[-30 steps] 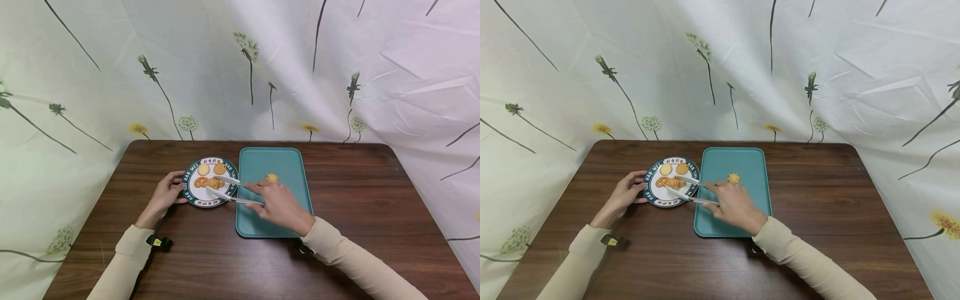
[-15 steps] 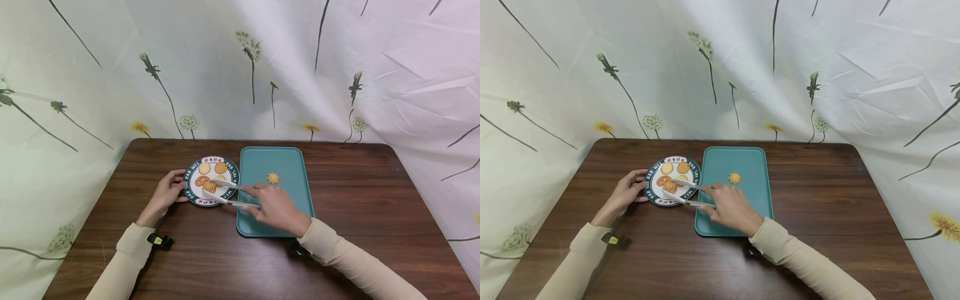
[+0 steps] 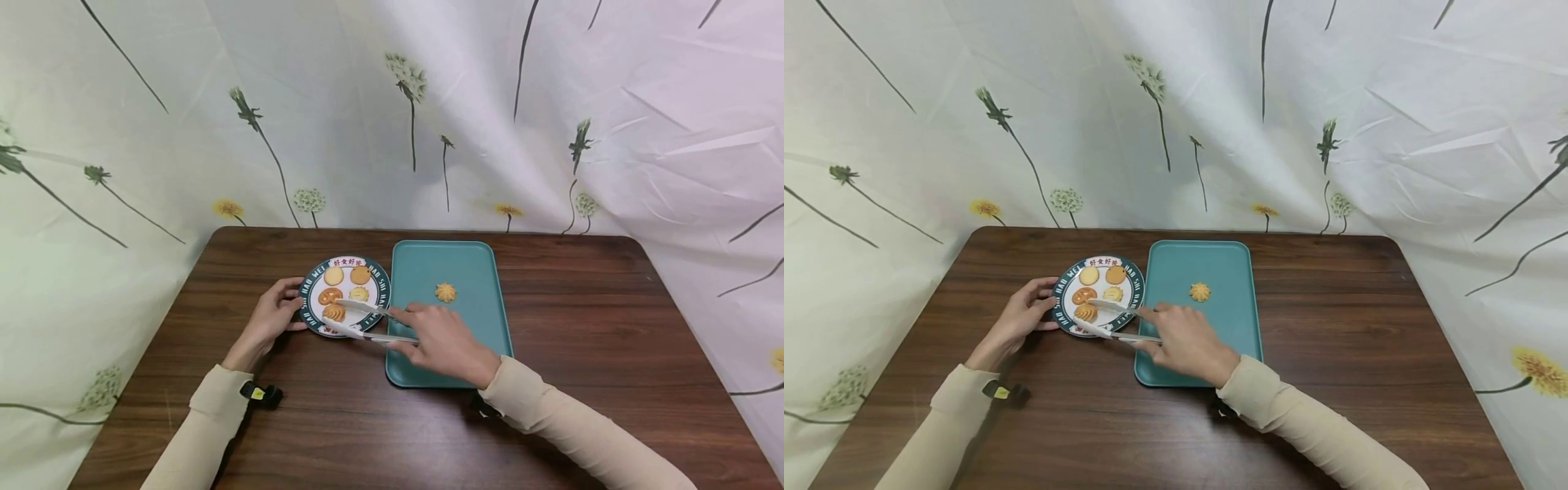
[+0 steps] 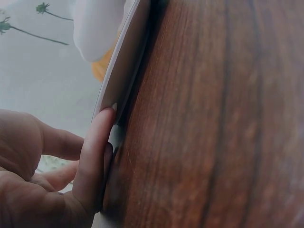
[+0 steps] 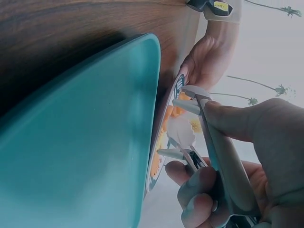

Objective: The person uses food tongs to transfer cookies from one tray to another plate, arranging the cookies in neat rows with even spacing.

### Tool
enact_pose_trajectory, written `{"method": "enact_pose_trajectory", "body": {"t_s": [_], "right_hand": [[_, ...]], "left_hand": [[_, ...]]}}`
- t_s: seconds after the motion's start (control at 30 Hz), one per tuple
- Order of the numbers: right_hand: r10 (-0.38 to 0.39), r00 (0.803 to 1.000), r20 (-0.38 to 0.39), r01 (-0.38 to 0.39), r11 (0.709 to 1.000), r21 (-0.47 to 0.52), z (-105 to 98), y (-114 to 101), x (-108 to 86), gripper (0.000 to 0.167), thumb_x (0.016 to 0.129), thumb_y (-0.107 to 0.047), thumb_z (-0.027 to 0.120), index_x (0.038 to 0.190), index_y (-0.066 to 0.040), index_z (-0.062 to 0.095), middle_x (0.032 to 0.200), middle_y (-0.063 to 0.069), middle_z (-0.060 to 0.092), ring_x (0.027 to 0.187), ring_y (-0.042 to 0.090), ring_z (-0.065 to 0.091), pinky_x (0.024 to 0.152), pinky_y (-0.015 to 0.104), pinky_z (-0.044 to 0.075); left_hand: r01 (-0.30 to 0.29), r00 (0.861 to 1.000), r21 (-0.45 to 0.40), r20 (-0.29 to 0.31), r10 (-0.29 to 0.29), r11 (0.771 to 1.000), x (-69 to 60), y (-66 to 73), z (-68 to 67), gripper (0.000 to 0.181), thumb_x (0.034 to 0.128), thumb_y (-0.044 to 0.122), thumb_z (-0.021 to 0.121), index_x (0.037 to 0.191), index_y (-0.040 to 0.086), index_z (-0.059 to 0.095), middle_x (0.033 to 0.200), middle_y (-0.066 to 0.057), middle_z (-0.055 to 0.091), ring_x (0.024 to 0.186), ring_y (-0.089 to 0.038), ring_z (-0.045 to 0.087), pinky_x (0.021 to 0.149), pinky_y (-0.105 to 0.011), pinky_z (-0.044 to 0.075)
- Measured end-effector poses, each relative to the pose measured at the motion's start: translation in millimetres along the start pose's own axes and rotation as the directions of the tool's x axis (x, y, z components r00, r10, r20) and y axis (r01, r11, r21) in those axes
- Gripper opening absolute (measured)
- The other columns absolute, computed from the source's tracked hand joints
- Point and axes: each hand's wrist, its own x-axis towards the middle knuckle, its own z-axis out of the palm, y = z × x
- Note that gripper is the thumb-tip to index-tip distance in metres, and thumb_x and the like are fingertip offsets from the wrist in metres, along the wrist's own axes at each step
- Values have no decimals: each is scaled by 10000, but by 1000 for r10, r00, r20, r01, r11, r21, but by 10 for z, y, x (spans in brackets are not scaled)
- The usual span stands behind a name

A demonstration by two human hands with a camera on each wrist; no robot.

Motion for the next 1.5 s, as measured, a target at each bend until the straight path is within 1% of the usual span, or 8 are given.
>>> {"method": "enact_pose_trajectory", "body": {"t_s": [0.13,0.23,0.37,0.5,0.77,1.03,1.23,1.5], "right_hand": [[-8,1000,11,8,1000,-9,13,-11,18,565,981,-485,699,1444,-167,635,1072,44,740,624,61,518,448,199,410],[-13,1000,21,13,1000,-10,21,-18,39,556,986,-480,694,1445,-171,633,1051,41,732,618,59,514,442,194,404],[-18,999,31,18,1000,-10,26,-22,71,549,988,-474,694,1444,-175,634,983,27,715,607,58,499,432,192,392],[-22,999,33,22,1000,-17,30,-25,96,545,981,-469,704,1428,-162,649,954,27,707,612,64,491,440,205,395],[-21,999,36,22,999,-23,47,-41,125,546,981,-479,701,1414,-150,660,967,32,722,631,73,514,437,211,404],[-7,998,66,9,1000,-23,50,-72,159,563,984,-494,690,1430,-154,647,1010,47,730,654,88,547,450,217,423],[-15,999,50,17,999,-41,59,-77,175,565,980,-505,689,1419,-152,656,1052,36,738,704,110,611,470,234,457],[-18,999,46,19,1000,-23,76,-65,188,567,976,-498,697,1416,-143,657,1035,47,740,675,100,579,448,225,415]], "left_hand": [[0,1000,0,2,0,1000,-3,-1,-2,507,1106,94,436,1603,82,338,1397,-237,425,1063,-228,587,763,-300,691],[1,1000,4,1,-1,1000,-3,0,-3,509,1104,92,437,1603,80,338,1405,-246,421,1070,-235,585,766,-298,691],[3,1000,7,-1,-3,1000,-2,1,-4,512,1103,93,441,1605,83,339,1420,-255,413,1083,-250,582,767,-298,690],[8,1000,8,-2,-8,1000,-2,1,-3,517,1102,95,446,1607,88,337,1434,-259,411,1084,-254,584,761,-297,690],[6,1000,5,0,-6,1000,12,-17,-8,519,1103,101,445,1610,88,334,1426,-248,413,1082,-251,580,753,-298,691],[14,1000,4,2,-14,1000,24,-28,-2,521,1104,103,443,1613,92,330,1427,-242,413,1096,-261,584,754,-296,690],[10,1000,2,1,-10,1000,18,-14,-2,521,1102,99,446,1610,92,333,1432,-248,416,1078,-238,582,757,-291,689],[3,1000,5,-7,-3,1000,19,-14,0,522,1097,82,440,1609,81,334,1435,-269,427,1061,-228,596,740,-291,690]]}}
